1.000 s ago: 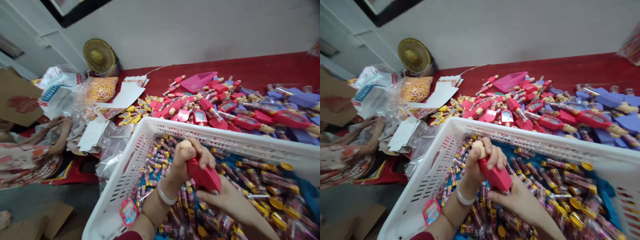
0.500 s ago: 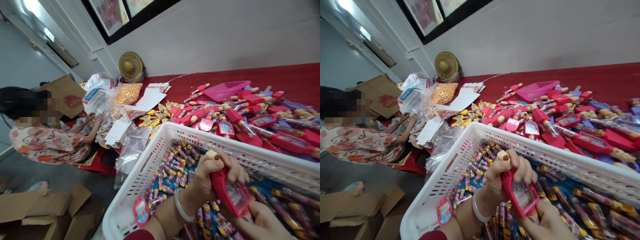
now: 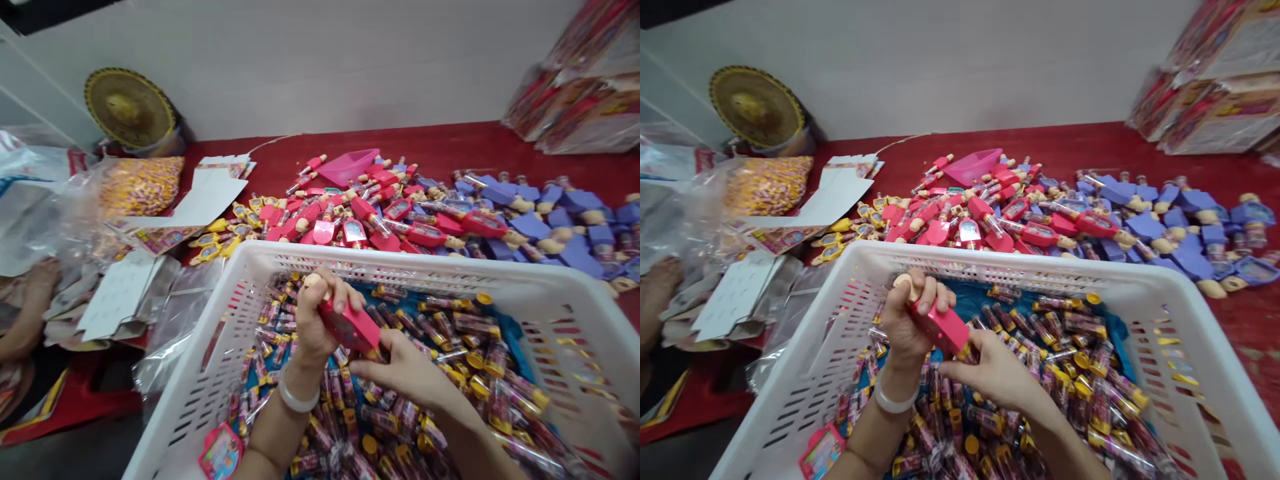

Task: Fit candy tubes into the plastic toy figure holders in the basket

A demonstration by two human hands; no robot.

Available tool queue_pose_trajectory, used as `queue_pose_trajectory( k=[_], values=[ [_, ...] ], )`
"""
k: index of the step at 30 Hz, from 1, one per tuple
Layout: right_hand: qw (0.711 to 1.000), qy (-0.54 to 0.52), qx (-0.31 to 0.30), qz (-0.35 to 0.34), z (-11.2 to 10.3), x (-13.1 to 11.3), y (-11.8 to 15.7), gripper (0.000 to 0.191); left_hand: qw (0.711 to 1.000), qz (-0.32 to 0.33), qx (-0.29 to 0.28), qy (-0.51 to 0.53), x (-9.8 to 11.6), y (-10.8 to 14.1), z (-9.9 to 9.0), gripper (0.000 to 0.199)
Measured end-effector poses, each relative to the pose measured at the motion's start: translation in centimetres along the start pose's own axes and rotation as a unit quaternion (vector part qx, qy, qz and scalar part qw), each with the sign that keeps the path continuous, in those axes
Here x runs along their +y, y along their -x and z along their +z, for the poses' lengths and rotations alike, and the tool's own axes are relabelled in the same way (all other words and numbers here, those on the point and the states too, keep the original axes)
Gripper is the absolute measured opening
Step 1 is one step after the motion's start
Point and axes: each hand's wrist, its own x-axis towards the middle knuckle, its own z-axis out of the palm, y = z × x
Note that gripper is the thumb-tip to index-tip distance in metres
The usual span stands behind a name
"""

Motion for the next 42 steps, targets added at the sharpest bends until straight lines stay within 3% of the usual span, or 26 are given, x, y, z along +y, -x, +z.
queue_pose_trajectory(
  k=[1,3,5,6,8,10,12,13,15,17,18,19,20,22,24,25,26,27,29,31,32,34,36,39,41,42],
  values=[
    [0.994,0.075,0.073,-0.004,0.1,0.1,0.0,0.021,0.999,0.017,0.044,-0.02,-0.2,-0.2,-0.1,0.023],
    [0.956,0.208,0.205,-0.003,0.3,0.2,-0.1,0.009,0.991,0.039,0.119,-0.049,-0.6,-0.6,-0.1,0.022],
    [0.948,0.218,0.23,-0.01,0.7,0.2,-0.2,0.007,0.988,0.03,0.138,-0.057,-0.7,-0.8,-0.2,0.022],
    [0.966,0.167,0.198,-0.016,0.8,0.2,-0.2,0.008,0.991,0.015,0.124,-0.055,-0.6,-0.8,-0.2,0.023],
    [0.998,-0.009,0.056,-0.014,0.9,0.3,-0.3,0.021,0.997,-0.015,0.071,-0.029,-0.2,-0.7,-0.2,0.027],
    [0.977,-0.19,-0.094,0.015,1.0,0.6,-0.5,0.039,0.999,-0.027,0.015,0.014,0.4,-0.5,-0.2,0.03],
    [0.952,-0.258,-0.161,0.039,1.1,0.8,-0.6,0.045,0.999,-0.023,-0.008,0.023,0.7,-0.5,-0.4,0.031],
    [0.962,-0.233,-0.136,0.035,1.1,0.9,-0.6,0.043,1.0,-0.016,0.002,0.002,0.7,-0.5,-0.4,0.03],
    [0.996,-0.08,0.022,0.012,1.2,0.8,-0.7,0.031,0.997,-0.003,0.042,-0.068,0.4,-0.6,-0.4,0.023],
    [0.974,0.098,0.205,-0.007,1.2,0.6,-0.6,0.015,0.99,0.004,0.067,-0.125,-0.1,-0.6,-0.3,0.02],
    [0.957,0.146,0.251,-0.015,1.3,0.5,-0.6,0.01,0.989,0.007,0.063,-0.132,-0.3,-0.4,-0.2,0.019],
    [0.955,0.152,0.253,-0.021,1.4,0.4,-0.5,0.009,0.991,0.005,0.049,-0.123,-0.4,-0.3,0.0,0.018],
    [0.971,0.115,0.208,-0.024,1.4,0.4,-0.4,0.011,0.994,-0.005,0.029,-0.103,-0.3,0.0,0.1,0.019],
    [0.999,-0.041,0.028,-0.02,1.5,0.3,-0.3,0.022,0.998,-0.034,-0.018,-0.044,0.0,0.5,0.4,0.025],
    [0.972,-0.191,-0.134,0.001,1.5,0.2,-0.3,0.035,0.997,-0.061,-0.055,0.008,0.5,0.7,0.5,0.029],
    [0.957,-0.227,-0.18,0.01,1.5,0.3,-0.3,0.039,0.996,-0.064,-0.064,0.019,0.7,0.8,0.5,0.029],
    [0.956,-0.229,-0.182,0.012,1.4,0.3,-0.4,0.04,0.996,-0.06,-0.063,0.015,0.8,0.7,0.5,0.027],
    [0.971,-0.195,-0.138,0.009,1.2,0.3,-0.4,0.038,0.997,-0.056,-0.051,-0.005,0.8,0.6,0.4,0.024],
    [0.998,-0.045,0.045,-0.009,0.9,0.4,-0.4,0.027,0.997,-0.048,-0.011,-0.067,0.5,0.3,0.3,0.019],
    [0.965,0.122,0.231,-0.026,0.6,0.5,-0.3,0.013,0.993,-0.033,0.023,-0.109,-0.1,0.2,0.2,0.021],
    [0.947,0.171,0.27,-0.033,0.6,0.4,-0.2,0.009,0.993,-0.017,0.034,-0.11,-0.4,0.2,0.3,0.02],
    [0.959,0.162,0.23,-0.04,0.8,0.2,0.0,0.008,0.996,0.01,0.045,-0.081,-0.7,0.4,0.5,0.016],
    [0.995,0.036,0.086,-0.03,1.1,-0.2,0.2,0.018,0.999,0.006,0.029,-0.044,-0.5,0.7,0.7,0.025],
    [0.981,-0.155,-0.113,-0.005,1.6,-0.4,0.1,0.037,0.998,-0.027,-0.048,0.01,0.2,0.9,0.8,0.042],
    [0.978,-0.161,-0.13,-0.012,1.7,-0.1,0.0,0.037,0.997,-0.021,-0.07,0.018,0.5,0.9,0.8,0.044],
    [0.989,-0.117,-0.084,-0.023,1.6,0.1,-0.1,0.031,0.998,-0.011,-0.06,0.003,0.6,0.8,0.8,0.04]
  ],
)
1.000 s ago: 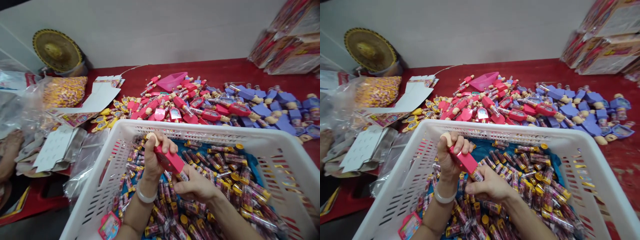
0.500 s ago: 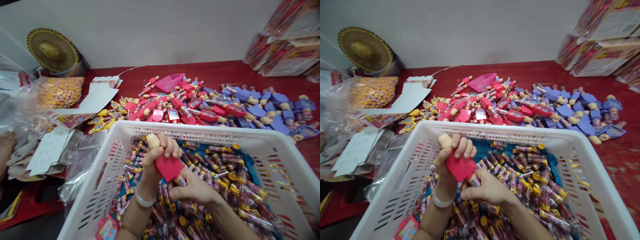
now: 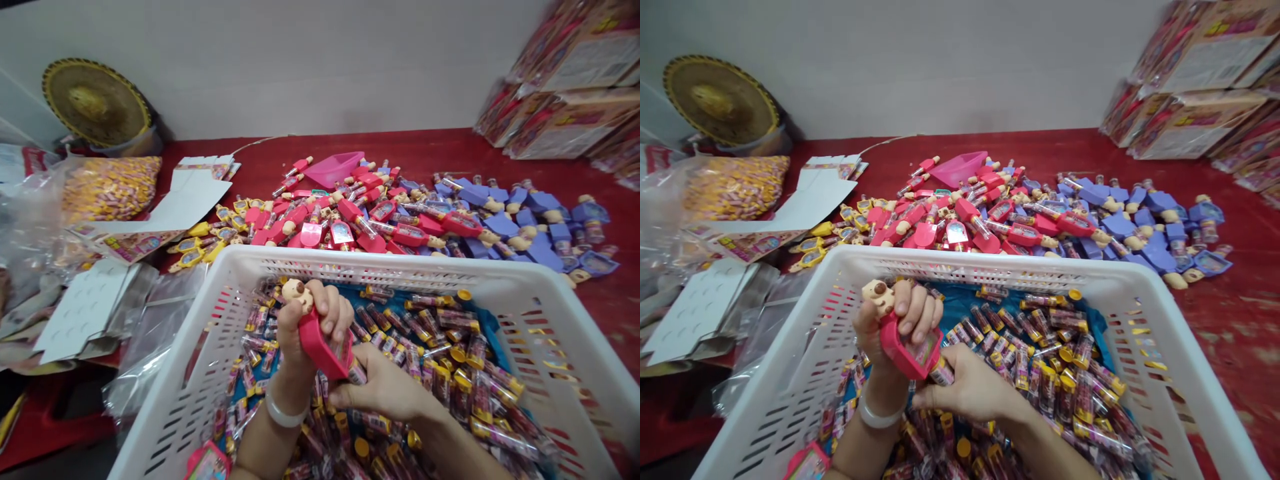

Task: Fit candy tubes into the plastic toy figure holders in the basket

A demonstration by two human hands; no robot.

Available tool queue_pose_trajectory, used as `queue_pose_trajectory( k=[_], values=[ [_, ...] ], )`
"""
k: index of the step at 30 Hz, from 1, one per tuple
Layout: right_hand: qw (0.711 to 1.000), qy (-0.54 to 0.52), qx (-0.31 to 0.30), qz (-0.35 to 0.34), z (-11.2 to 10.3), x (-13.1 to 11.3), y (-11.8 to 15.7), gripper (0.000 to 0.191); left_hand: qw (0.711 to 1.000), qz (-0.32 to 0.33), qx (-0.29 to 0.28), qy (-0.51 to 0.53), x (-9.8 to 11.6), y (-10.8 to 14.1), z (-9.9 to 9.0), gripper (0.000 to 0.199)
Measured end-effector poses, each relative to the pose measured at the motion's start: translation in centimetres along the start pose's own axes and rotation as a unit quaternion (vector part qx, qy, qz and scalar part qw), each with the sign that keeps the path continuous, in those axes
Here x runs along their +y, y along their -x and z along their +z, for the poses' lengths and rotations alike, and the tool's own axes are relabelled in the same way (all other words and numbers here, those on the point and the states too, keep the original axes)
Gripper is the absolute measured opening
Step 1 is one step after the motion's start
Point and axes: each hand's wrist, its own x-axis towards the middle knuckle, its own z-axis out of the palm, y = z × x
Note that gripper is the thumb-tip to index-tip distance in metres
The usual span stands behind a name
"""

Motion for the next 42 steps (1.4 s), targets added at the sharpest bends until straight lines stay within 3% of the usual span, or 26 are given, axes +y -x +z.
queue_pose_trajectory(
  k=[2,4,5,6,8,10,12,13,14,16,18,19,20,21,23,25,27,28,29,30,32,34,36,38,40,42],
  values=[
    [0.973,0.155,0.169,-0.029,-0.3,0.4,-0.1,0.013,0.998,0.022,0.037,-0.049,-0.1,-0.2,-0.2,0.027],
    [0.9,0.294,0.319,-0.052,-0.5,0.7,-0.1,0.003,0.995,0.024,0.061,-0.075,-0.3,-0.4,-0.4,0.016],
    [0.878,0.325,0.348,-0.06,-0.5,0.7,0.0,0.006,0.995,0.017,0.06,-0.072,-0.4,-0.4,-0.5,0.014],
    [0.88,0.322,0.342,-0.062,-0.5,0.6,0.0,0.007,0.997,0.009,0.05,-0.056,-0.3,-0.4,-0.5,0.015],
    [0.947,0.222,0.229,-0.042,-0.3,0.4,0.2,0.008,1.0,-0.014,0.009,-0.005,-0.1,-0.3,-0.6,0.025],
    [0.998,0.045,0.033,0.006,-0.2,0.1,0.4,0.021,0.996,-0.027,-0.075,0.045,0.4,-0.1,-0.7,0.036],
    [0.987,-0.09,-0.124,0.045,-0.1,-0.1,0.5,0.035,0.986,-0.025,-0.156,0.062,0.8,0.2,-0.8,0.041],
    [0.982,-0.108,-0.149,0.048,-0.1,0.0,0.4,0.037,0.985,-0.015,-0.164,0.05,0.9,0.2,-0.8,0.04],
    [0.988,-0.085,-0.125,0.04,-0.2,0.0,0.4,0.034,0.989,-0.002,-0.146,0.021,0.9,0.3,-0.8,0.036],
    [0.997,0.059,0.047,0.005,-0.3,0.3,0.2,0.018,0.997,0.018,-0.052,-0.056,0.5,0.2,-0.9,0.022],
    [0.937,0.242,0.248,-0.035,-0.3,0.9,-0.1,0.004,0.994,0.027,0.025,-0.101,0.0,0.0,-0.9,0.014],
    [0.899,0.306,0.31,-0.051,-0.2,1.2,-0.2,0.009,0.994,0.029,0.034,-0.1,-0.2,-0.1,-0.9,0.015],
    [0.875,0.342,0.337,-0.065,-0.1,1.4,-0.3,0.012,0.996,0.03,0.027,-0.084,-0.3,-0.1,-0.9,0.019],
    [0.871,0.349,0.336,-0.076,0.1,1.6,-0.4,0.011,0.998,0.027,0.005,-0.062,-0.3,-0.2,-0.9,0.024],
    [0.919,0.279,0.268,-0.079,0.4,1.7,-0.5,0.007,0.998,0.004,-0.063,-0.018,0.0,-0.1,-1.0,0.03],
    [0.984,0.126,0.118,-0.044,0.7,1.3,-0.3,0.017,0.99,-0.032,-0.137,0.035,0.7,0.0,-1.1,0.033],
    [0.998,-0.028,-0.05,0.005,0.7,0.8,-0.1,0.025,0.976,-0.06,-0.193,0.083,1.2,0.1,-1.2,0.035],
    [0.993,-0.071,-0.096,0.019,0.5,0.6,0.0,0.028,0.972,-0.068,-0.206,0.094,1.4,0.1,-1.2,0.035],
    [0.992,-0.078,-0.098,0.024,0.4,0.5,0.0,0.03,0.973,-0.073,-0.2,0.085,1.5,0.1,-1.2,0.034],
    [0.997,-0.05,-0.058,0.022,0.2,0.5,0.1,0.028,0.98,-0.076,-0.177,0.055,1.4,0.1,-1.2,0.03],
    [0.991,0.082,0.104,-0.001,-0.3,0.6,0.1,0.016,0.993,-0.05,-0.09,-0.049,1.0,0.0,-1.1,0.018],
    [0.932,0.23,0.279,-0.036,-0.7,0.9,0.0,0.004,0.989,-0.005,-0.008,-0.147,0.4,-0.1,-0.9,0.009],
    [0.893,0.29,0.339,-0.061,-0.7,1.1,0.0,0.001,0.985,0.022,0.022,-0.172,-0.1,-0.1,-0.8,0.007],
    [0.933,0.227,0.275,-0.056,-0.4,1.1,-0.1,0.009,0.991,0.018,0.006,-0.134,-0.4,0.1,-0.9,0.013],
    [0.99,0.08,0.117,-0.017,0.2,0.9,-0.1,0.02,0.996,-0.004,-0.046,-0.073,-0.2,0.4,-1.2,0.016],
    [0.998,-0.048,-0.025,0.018,0.6,0.6,0.0,0.029,0.992,-0.033,-0.123,-0.014,0.2,0.6,-1.5,0.021]
  ],
)
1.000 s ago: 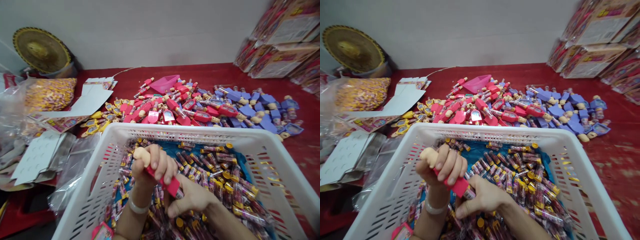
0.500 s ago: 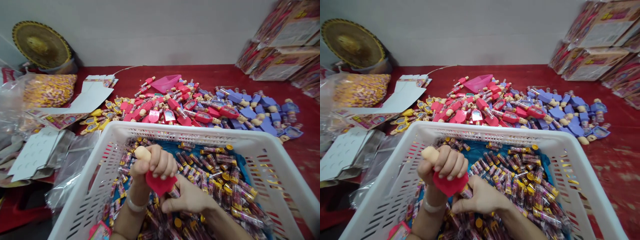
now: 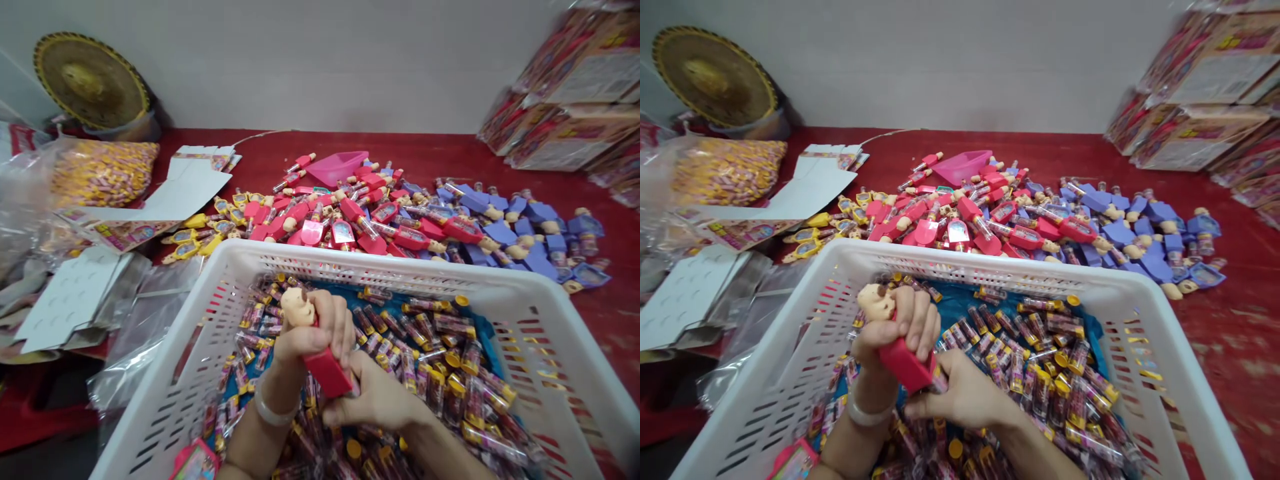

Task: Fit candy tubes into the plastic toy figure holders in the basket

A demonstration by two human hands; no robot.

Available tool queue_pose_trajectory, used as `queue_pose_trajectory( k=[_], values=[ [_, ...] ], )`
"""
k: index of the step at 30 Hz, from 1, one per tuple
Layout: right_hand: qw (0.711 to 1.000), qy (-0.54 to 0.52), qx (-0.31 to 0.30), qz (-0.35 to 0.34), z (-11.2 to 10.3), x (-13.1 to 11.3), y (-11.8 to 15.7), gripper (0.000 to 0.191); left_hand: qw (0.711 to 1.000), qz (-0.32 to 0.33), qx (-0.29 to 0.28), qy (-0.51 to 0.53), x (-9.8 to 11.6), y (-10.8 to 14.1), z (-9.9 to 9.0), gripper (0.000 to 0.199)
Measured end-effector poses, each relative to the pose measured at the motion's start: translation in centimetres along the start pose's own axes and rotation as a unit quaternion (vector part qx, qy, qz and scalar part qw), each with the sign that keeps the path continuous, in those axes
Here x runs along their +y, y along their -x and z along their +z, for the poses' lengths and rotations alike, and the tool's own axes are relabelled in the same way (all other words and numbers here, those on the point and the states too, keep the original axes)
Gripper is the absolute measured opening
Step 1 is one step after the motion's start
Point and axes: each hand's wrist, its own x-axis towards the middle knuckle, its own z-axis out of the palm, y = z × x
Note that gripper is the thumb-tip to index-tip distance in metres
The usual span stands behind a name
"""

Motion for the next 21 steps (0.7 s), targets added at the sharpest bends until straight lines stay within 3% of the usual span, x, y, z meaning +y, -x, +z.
queue_pose_trajectory(
  k=[2,3,5,7,9,10,12,14,15,17,19,21],
  values=[
    [0.999,-0.027,-0.042,0.011,0.1,-0.1,0.1,0.032,0.998,-0.006,-0.051,0.02,0.3,0.1,-0.1,0.024],
    [1.0,0.003,-0.01,0.001,-0.1,-0.1,0.2,0.03,0.999,0.003,-0.047,0.009,0.3,0.0,-0.1,0.023],
    [0.984,0.124,0.127,-0.034,-0.6,0.1,0.2,0.016,0.998,0.025,0.018,-0.048,0.1,-0.3,0.1,0.014],
    [0.917,0.267,0.288,-0.072,-1.2,0.3,0.2,0.002,0.988,0.029,0.11,-0.1,-0.2,-0.7,0.5,0.007],
    [0.858,0.349,0.366,-0.088,-1.5,0.6,0.0,0.009,0.983,0.012,0.152,-0.103,-0.5,-0.9,0.8,0.003],
    [0.857,0.354,0.364,-0.09,-1.5,0.6,0.0,0.008,0.985,0.004,0.15,-0.088,-0.5,-0.9,0.9,0.005],
    [0.906,0.29,0.298,-0.079,-1.2,0.4,-0.1,0.003,0.993,-0.006,0.105,-0.052,-0.4,-0.8,0.8,0.013],
    [0.971,0.161,0.171,-0.052,-0.9,-0.1,0.0,0.011,1.0,-0.013,0.018,-0.019,0.0,-0.5,0.4,0.021],
    [0.99,0.095,0.099,-0.034,-0.8,-0.4,0.1,0.018,0.999,-0.016,-0.032,-0.003,0.3,-0.4,0.2,0.026],
    [1.0,0.017,-0.001,-0.011,-0.9,-0.8,0.3,0.027,0.995,-0.019,-0.101,0.018,0.6,-0.3,-0.1,0.033],
    [0.998,0.044,0.032,-0.018,-1.1,-0.8,0.4,0.025,0.996,-0.028,-0.08,-0.004,0.7,-0.3,-0.2,0.028],
    [0.971,0.155,0.174,-0.05,-1.4,-0.7,0.4,0.013,0.997,-0.026,0.021,-0.068,0.6,-0.5,-0.1,0.014]
  ],
)
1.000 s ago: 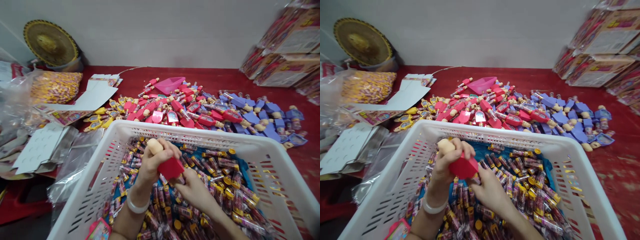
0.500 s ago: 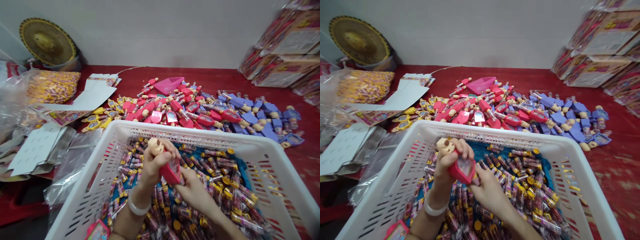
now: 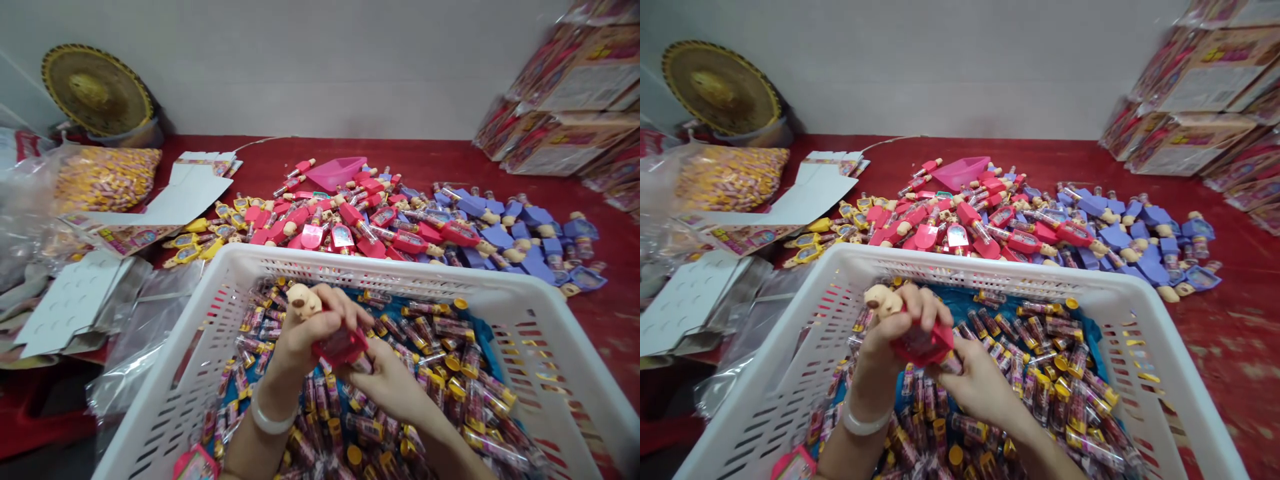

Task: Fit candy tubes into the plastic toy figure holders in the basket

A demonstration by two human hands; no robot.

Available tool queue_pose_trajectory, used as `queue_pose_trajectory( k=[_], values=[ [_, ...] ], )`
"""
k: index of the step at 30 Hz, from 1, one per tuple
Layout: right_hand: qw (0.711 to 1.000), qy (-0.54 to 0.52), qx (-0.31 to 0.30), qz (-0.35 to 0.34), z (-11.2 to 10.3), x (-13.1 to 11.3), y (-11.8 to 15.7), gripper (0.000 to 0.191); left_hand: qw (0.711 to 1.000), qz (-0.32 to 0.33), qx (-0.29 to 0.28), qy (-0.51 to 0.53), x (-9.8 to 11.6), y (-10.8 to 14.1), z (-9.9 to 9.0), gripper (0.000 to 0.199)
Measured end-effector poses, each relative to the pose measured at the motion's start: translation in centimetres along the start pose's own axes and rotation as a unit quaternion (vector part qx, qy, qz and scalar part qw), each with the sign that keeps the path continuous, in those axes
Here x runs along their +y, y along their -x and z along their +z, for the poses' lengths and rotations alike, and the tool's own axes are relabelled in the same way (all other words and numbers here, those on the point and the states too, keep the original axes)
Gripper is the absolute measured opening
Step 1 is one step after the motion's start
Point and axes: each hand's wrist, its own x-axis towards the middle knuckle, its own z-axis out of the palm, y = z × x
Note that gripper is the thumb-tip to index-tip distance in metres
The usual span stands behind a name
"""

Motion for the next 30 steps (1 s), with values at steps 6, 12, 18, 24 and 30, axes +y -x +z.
queue_pose_trajectory(
  k=[6,12,18,24,30],
  values=[
    [0.997,0.051,0.059,-0.006,0.7,0.3,0.0,0.008,0.994,0.049,0.091,0.03,-0.7,-0.2,0.5,0.021],
    [0.963,-0.166,-0.205,0.06,1.4,0.0,0.2,0.031,0.991,0.08,-0.042,0.103,-0.3,0.2,0.5,0.036],
    [0.975,0.148,0.168,-0.018,0.3,0.6,-0.1,0.003,0.982,0.036,0.181,-0.023,-1.0,-0.3,1.3,0.008],
    [0.971,-0.169,-0.163,0.055,0.6,-0.8,0.4,0.021,0.991,0.027,-0.034,0.123,-0.3,0.2,0.8,0.02],
    [0.997,0.032,0.066,0.014,0.4,-0.1,0.1,0.007,0.991,0.03,0.114,-0.057,-0.6,0.0,0.6,0.016]
  ],
)
